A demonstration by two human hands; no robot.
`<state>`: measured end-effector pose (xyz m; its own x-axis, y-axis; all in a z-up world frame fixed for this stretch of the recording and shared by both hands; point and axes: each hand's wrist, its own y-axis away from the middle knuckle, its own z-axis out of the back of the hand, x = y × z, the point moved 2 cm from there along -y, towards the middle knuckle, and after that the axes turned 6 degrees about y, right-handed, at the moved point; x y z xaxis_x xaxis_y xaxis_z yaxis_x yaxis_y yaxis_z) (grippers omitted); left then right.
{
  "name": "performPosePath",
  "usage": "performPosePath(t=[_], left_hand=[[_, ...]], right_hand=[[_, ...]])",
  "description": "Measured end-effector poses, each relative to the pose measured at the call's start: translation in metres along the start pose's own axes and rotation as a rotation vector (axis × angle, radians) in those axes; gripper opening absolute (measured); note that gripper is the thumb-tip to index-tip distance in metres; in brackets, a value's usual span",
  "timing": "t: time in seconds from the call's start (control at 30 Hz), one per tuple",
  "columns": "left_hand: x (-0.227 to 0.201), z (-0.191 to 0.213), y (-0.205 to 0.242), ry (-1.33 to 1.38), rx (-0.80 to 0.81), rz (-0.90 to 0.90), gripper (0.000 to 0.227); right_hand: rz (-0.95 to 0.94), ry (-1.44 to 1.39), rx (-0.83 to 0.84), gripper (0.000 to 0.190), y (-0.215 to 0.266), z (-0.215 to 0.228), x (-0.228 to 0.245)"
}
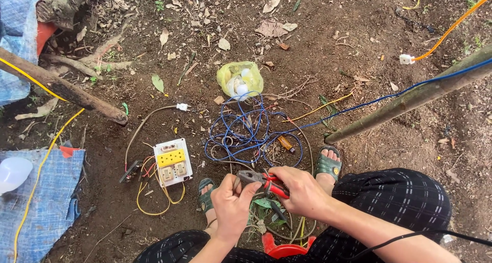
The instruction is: The person strips and connects electrical wires using pliers in an outdoor setting.
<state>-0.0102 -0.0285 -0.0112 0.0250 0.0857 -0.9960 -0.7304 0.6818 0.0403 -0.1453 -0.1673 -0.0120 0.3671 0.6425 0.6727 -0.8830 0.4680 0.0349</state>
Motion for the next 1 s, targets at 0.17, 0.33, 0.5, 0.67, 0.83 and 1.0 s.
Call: performPosePath(t=[0.17, 0.33, 0.5, 0.67, 0.83, 1.0], left_hand=[[0.011, -0.007, -0.012, 0.037, -0.033, 0.034, 0.031], [0.022, -0.011, -0.028, 0.101, -0.039, 0.025, 0.043], [0.040, -0.011, -0.042, 0.013, -0.123, 0.088, 0.047], [0.051, -0.013, -0.056, -0.040, -0.185, 0.006, 0.047], [0.043, -0.011, -0.057, -0.006, -0.217, 0.055, 0.047], [0.040, -0.005, -0.067, -0.034, -0.211, 0.029, 0.045]], right_hand=[[-0.127, -0.027, 0.029, 0.047, -0.009, -0.004, 0.001], [-0.215, -0.010, 0.043, 0.043, -0.023, -0.005, 0.003], [-0.151, 0.123, -0.034, 0.048, -0.036, -0.003, 0.004], [-0.217, 0.201, 0.053, 0.049, -0.047, -0.012, -0.005], [-0.316, -0.054, 0.050, 0.047, -0.047, -0.011, 0.012], [-0.406, -0.212, 0.076, 0.049, -0.052, -0.017, 0.021]])
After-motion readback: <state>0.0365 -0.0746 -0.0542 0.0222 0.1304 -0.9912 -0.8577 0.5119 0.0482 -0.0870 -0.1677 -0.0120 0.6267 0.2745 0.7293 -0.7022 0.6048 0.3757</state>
